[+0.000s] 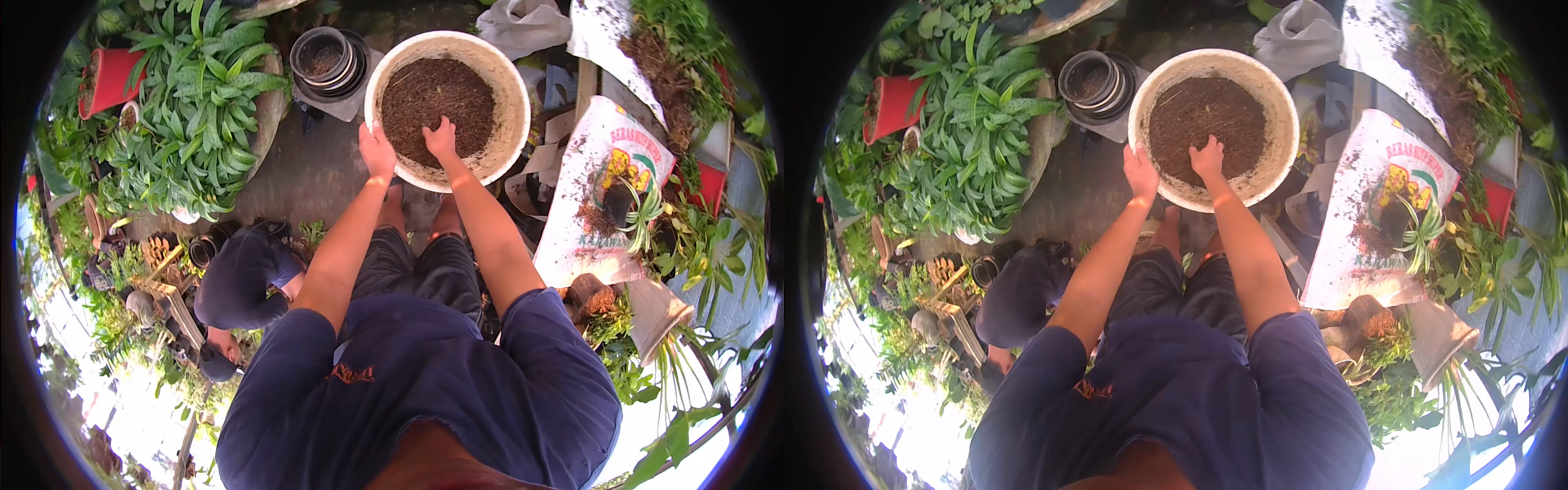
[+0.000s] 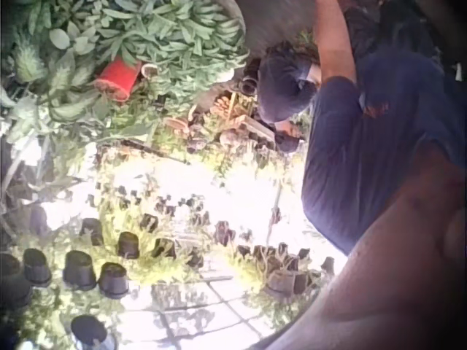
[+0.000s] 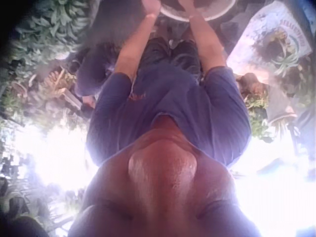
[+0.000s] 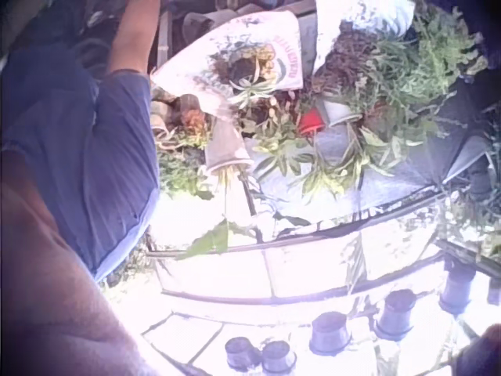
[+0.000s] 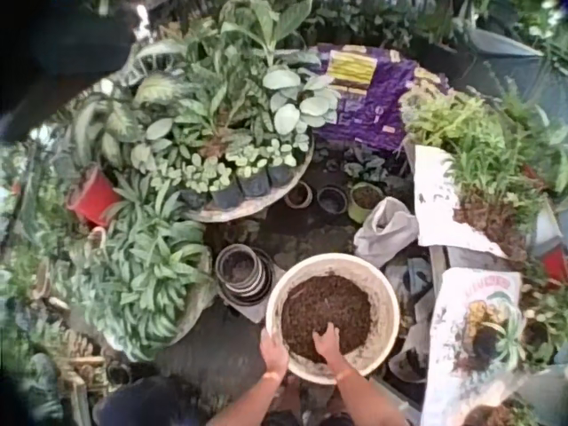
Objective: The person repots a small plant by hand, scooping soil from a white bucket into a black plastic pot and pressing it around the plant's roots. The person then places the potted plant on a shelf among other greenery.
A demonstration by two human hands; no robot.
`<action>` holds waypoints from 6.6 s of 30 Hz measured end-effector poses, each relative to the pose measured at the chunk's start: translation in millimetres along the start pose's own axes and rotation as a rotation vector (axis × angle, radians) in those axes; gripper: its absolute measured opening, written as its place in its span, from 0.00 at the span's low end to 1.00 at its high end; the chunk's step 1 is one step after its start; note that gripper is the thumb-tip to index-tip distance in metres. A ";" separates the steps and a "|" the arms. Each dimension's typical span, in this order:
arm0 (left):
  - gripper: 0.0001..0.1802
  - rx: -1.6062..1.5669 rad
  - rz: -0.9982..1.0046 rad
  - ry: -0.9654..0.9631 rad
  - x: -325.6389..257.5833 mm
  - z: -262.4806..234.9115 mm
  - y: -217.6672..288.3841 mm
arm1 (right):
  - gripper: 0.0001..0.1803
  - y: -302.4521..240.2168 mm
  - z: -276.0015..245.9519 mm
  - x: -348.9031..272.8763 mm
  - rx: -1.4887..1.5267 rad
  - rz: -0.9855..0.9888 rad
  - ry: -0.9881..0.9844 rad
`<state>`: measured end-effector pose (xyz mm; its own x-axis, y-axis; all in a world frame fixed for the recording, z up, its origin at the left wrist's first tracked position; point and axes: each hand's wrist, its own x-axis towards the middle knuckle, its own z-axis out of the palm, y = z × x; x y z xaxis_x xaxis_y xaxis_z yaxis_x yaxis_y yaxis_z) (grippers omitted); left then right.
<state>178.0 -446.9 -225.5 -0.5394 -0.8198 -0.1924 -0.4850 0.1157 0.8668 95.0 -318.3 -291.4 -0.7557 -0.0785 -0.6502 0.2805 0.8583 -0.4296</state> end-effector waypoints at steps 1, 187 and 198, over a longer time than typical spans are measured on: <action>0.19 0.017 0.004 0.005 -0.5 -0.3 1.9 | 0.42 -8.6 10.4 -0.1 0.007 0.034 -0.006; 0.22 -0.125 1.660 -1.572 -315.8 305.0 326.8 | 0.17 272.8 -491.5 -131.0 0.487 -0.224 0.668; 0.22 -0.087 1.695 -1.619 -313.6 304.4 323.8 | 0.18 291.2 -486.4 -148.7 0.597 -0.066 0.506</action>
<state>-19.4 18.4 -24.5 -0.2034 0.8875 0.4135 0.8034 -0.0902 0.5886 1.1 190.0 -15.1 -0.9194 0.2435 -0.3089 0.3878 0.4305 -0.8151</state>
